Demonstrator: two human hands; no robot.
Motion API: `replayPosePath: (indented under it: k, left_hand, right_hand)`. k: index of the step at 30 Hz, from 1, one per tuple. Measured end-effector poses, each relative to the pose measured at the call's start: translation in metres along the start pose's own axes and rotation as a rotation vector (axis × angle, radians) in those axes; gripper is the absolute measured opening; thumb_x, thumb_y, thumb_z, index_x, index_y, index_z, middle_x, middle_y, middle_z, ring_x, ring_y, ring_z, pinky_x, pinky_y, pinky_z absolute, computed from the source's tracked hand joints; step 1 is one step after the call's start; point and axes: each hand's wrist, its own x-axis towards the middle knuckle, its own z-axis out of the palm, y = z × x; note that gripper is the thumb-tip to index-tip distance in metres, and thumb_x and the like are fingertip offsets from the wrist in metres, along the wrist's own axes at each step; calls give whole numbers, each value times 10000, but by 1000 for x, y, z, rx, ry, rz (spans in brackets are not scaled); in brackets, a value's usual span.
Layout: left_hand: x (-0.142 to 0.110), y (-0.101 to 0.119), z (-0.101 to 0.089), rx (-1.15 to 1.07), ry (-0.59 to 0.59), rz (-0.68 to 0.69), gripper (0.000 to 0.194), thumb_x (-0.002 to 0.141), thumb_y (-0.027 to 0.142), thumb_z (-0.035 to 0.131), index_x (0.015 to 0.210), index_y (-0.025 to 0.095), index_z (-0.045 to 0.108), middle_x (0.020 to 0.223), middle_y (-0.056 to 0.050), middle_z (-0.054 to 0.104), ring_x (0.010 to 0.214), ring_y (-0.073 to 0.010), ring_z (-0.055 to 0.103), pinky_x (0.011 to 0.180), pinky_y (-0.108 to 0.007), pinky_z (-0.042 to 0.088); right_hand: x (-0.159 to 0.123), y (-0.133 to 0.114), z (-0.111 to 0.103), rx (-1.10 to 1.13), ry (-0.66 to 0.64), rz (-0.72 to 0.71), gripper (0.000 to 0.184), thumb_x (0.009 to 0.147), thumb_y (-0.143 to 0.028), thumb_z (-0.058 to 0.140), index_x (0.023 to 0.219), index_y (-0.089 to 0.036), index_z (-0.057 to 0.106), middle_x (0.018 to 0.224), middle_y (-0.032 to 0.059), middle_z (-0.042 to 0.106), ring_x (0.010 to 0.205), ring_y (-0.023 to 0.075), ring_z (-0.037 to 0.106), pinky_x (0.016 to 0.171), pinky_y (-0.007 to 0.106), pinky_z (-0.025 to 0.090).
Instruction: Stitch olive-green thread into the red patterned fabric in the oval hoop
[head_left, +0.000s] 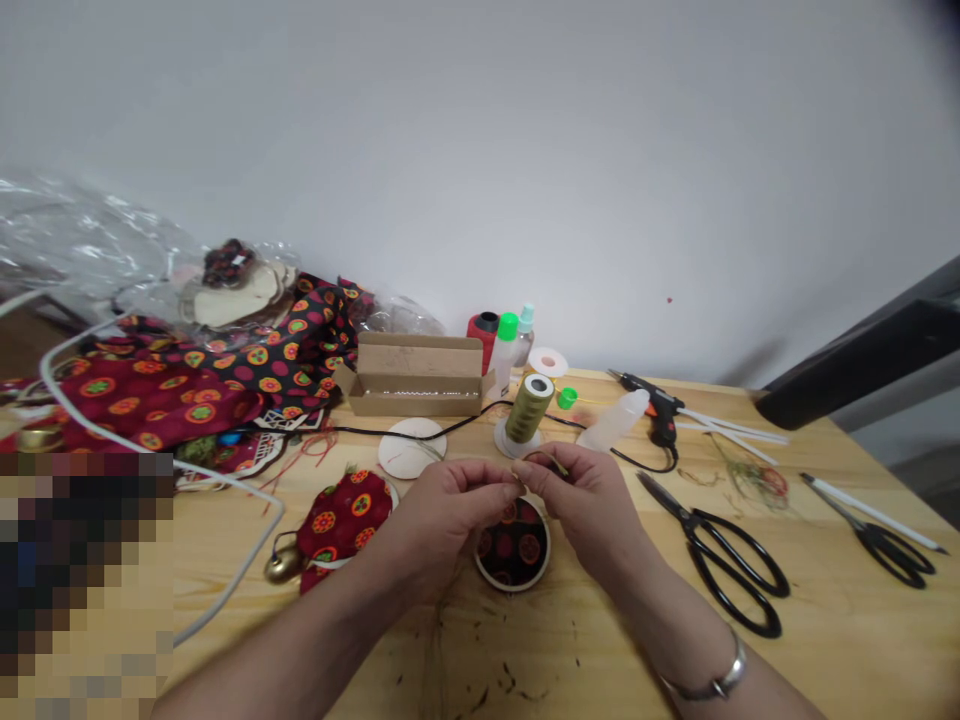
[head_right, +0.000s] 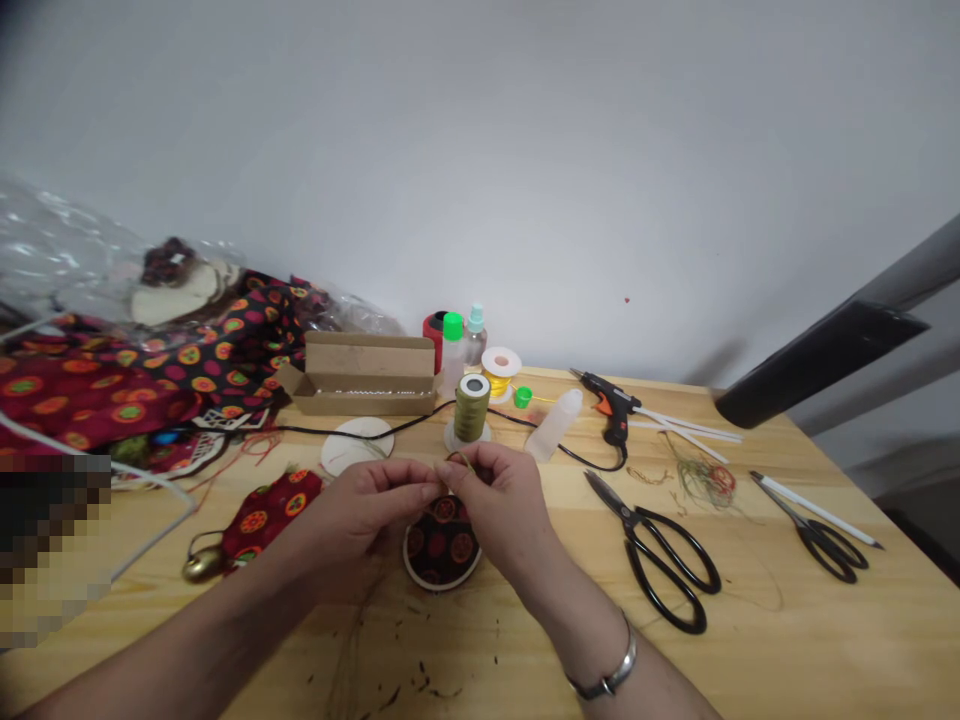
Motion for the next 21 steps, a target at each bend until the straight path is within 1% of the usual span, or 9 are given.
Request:
replayPosePath:
  k: [3, 5, 7, 10, 15, 21]
  left_hand:
    - [0, 0, 0, -5, 5, -5, 176, 657, 294, 676, 735, 136, 667, 537, 19, 559, 461, -75, 452, 460, -200, 306]
    - [0, 0, 0, 6, 30, -11, 215, 635, 318, 688, 740, 131, 673, 491, 32, 523, 419, -66, 405, 432, -200, 274]
    - [1, -1, 1, 11, 51, -16, 232, 613, 324, 700, 734, 128, 675, 471, 39, 502, 408, -65, 389, 426, -203, 264]
    - [1, 0, 1, -12, 59, -10, 213, 609, 300, 701, 743, 136, 670, 500, 38, 515, 431, -66, 404, 439, -200, 268]
    - [2, 1, 1, 8, 72, -4, 131, 647, 245, 672, 701, 129, 651, 450, 73, 436, 410, -36, 345, 425, -176, 233]
    - [2, 0, 0, 7, 63, -5, 96, 661, 223, 655, 681, 135, 622, 582, 9, 576, 508, -80, 480, 489, -199, 320]
  right_hand:
    - [0, -1, 0, 11, 7, 4, 159, 686, -243, 622, 590, -124, 576, 468, -54, 446, 414, 44, 340, 399, 173, 247]
    - [0, -1, 0, 15, 11, -5, 159, 686, -242, 624, 589, -123, 582, 470, -52, 447, 418, 45, 347, 402, 172, 255]
    - [0, 0, 1, 20, 15, -11, 154, 686, -244, 626, 597, -121, 595, 476, -48, 457, 423, 47, 356, 404, 173, 262]
    - [0, 1, 1, 29, 21, -3, 145, 679, -250, 634, 621, -118, 617, 476, -43, 470, 415, 47, 354, 400, 176, 264]
    - [1, 3, 2, 58, 38, -1, 164, 663, -277, 653, 646, -116, 629, 503, -29, 499, 415, 52, 363, 398, 187, 274]
    - [2, 2, 2, 37, 60, -18, 173, 642, -285, 665, 644, -114, 636, 546, -14, 523, 420, 53, 366, 395, 195, 277]
